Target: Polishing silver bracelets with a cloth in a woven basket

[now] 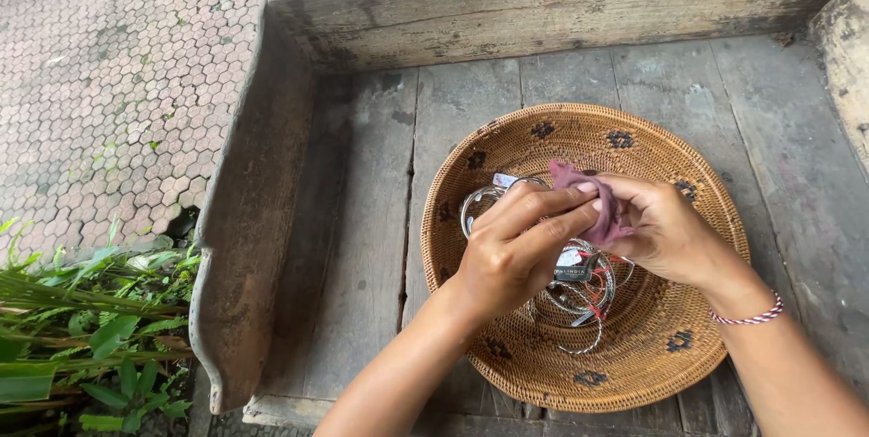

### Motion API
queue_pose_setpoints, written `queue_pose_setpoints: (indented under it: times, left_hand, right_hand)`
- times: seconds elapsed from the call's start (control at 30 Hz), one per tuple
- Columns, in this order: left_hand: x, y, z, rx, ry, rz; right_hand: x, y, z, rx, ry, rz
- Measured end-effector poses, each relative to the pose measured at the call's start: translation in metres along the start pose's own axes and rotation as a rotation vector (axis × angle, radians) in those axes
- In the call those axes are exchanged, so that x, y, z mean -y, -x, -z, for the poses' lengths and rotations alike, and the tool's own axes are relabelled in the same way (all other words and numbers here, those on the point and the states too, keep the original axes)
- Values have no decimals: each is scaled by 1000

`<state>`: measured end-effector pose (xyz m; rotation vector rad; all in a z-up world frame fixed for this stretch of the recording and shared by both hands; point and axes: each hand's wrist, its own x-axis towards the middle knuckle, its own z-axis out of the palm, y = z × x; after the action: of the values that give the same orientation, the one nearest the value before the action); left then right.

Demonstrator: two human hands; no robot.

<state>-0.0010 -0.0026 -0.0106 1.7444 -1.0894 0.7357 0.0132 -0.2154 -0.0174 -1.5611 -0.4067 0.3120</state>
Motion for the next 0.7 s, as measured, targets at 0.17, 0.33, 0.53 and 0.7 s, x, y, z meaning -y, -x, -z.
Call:
queue_pose_setpoints:
  times: [0.17, 0.33, 0.53, 0.7]
  left_hand:
    - [9, 0, 1, 35, -54, 160]
    - [17, -1, 5, 25, -78, 348]
    - [7, -2, 2, -24, -75, 132]
    - [2, -1, 7, 79, -171, -142]
  right_hand:
    - [-10, 7, 7, -55, 158, -116]
    - [-20, 7, 10, -76, 116, -170]
    - [-21, 2, 10, 0, 209, -125]
    - [-48, 9, 23, -4, 15, -113]
